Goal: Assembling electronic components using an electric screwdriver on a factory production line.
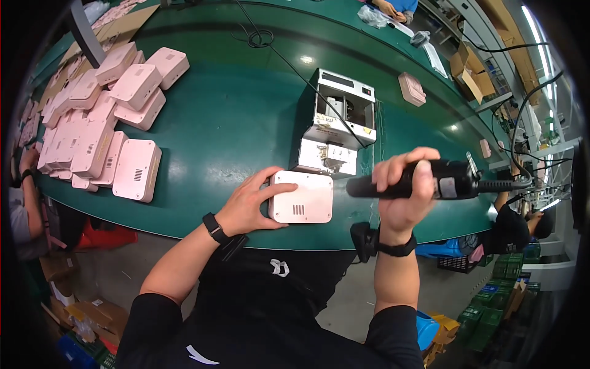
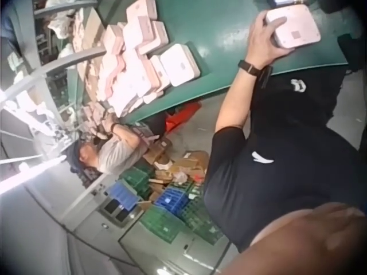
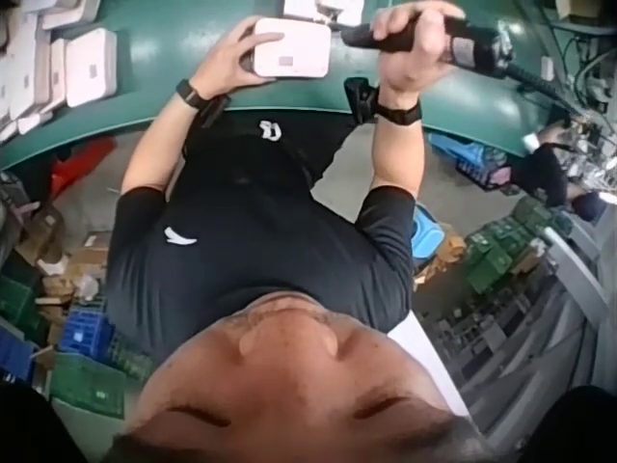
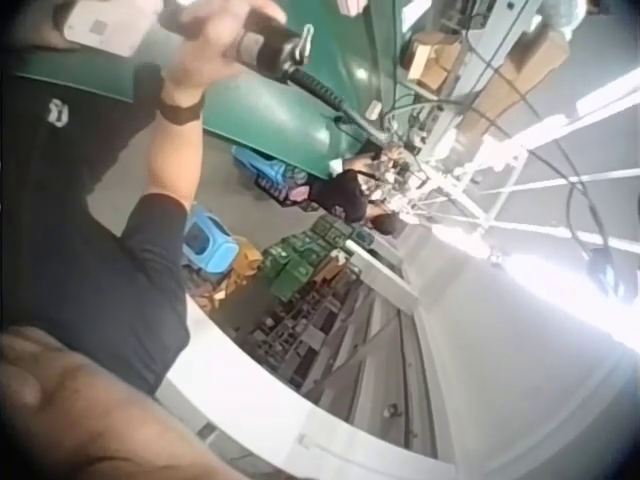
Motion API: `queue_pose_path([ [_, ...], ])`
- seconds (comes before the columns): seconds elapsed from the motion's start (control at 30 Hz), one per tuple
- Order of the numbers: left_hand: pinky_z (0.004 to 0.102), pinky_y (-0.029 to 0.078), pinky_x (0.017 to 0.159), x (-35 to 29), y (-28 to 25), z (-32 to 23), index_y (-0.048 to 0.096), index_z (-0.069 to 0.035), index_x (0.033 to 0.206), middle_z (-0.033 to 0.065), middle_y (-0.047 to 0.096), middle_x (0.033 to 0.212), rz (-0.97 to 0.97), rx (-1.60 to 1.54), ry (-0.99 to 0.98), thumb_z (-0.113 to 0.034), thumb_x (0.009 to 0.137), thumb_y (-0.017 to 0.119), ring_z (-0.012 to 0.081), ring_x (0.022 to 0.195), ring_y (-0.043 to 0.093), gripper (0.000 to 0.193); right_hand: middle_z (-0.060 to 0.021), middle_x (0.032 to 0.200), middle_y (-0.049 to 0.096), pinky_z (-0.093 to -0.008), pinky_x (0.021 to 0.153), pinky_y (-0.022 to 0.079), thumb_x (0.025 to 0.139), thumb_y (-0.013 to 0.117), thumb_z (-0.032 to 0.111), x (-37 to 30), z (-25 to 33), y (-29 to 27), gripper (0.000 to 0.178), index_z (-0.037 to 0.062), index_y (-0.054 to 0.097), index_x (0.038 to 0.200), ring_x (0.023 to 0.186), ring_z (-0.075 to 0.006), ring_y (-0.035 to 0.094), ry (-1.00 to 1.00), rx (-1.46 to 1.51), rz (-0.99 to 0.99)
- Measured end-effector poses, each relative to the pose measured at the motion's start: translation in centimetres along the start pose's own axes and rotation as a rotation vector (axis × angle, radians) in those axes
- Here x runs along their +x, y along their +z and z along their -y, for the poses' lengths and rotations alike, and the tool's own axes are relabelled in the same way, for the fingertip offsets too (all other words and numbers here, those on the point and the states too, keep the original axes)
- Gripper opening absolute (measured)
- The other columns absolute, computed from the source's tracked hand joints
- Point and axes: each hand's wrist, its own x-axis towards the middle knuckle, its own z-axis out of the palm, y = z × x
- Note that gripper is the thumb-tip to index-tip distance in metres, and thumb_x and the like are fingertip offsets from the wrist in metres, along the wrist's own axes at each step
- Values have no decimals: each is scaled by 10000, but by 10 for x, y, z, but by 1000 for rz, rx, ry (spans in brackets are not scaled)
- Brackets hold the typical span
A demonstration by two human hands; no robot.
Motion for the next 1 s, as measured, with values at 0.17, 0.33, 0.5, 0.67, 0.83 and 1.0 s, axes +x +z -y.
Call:
queue_pose_path([
  [0.17, 401, 481, 986, -1, -2, -3, 613, -211, 1281, 109, 477, 1366, 6, 5, -6, -198, 595, 884, 310, 1170, 547, 738, -73, 624, 480, -339, 512, 430, 949, 514, 231, 29, -7, 13, 175, 58, 488, 948, 485, -169, 454, -112, -24, -46],
  [0.33, 400, 481, 990, -1, 0, -3, 614, -199, 1275, 114, 477, 1364, 18, 25, -13, -218, 601, 890, 315, 1184, 542, 729, -73, 629, 488, -346, 517, 438, 956, 505, 232, 34, -14, 15, 176, 59, 498, 923, 483, -174, 459, -50, -85, -23],
  [0.5, 406, 474, 993, -2, -2, -1, 617, -203, 1269, 117, 477, 1362, -29, 28, 20, -235, 601, 892, 323, 1190, 537, 723, -71, 627, 490, -349, 516, 439, 952, 528, 279, -6, -2, 17, 230, 57, 471, 963, 483, -171, 470, 106, -16, 68],
  [0.67, 435, 446, 1009, -1, -3, 5, 586, -247, 1295, 112, 449, 1381, 3, 28, 5, -256, 594, 886, 332, 1228, 502, 763, -63, 631, 495, -352, 529, 441, 925, 588, 360, -40, 17, 24, 337, 69, 437, 1003, 495, -170, 487, 114, 43, 216],
  [0.83, 437, 448, 1008, -3, -2, 4, 583, -247, 1297, 113, 447, 1383, 1, 35, 4, -248, 589, 888, 332, 1226, 504, 771, -57, 640, 501, -356, 542, 445, 900, 634, 392, -50, 14, 26, 396, 76, 424, 1012, 508, -178, 497, 148, 20, 271],
  [1.0, 405, 499, 955, -3, 1, 2, 638, -206, 1253, 135, 499, 1351, -59, 42, 27, -225, 575, 902, 323, 1169, 561, 727, -53, 639, 496, -350, 540, 444, 887, 646, 393, -60, 4, 26, 410, 80, 407, 1002, 509, -176, 492, 156, -30, 251],
])
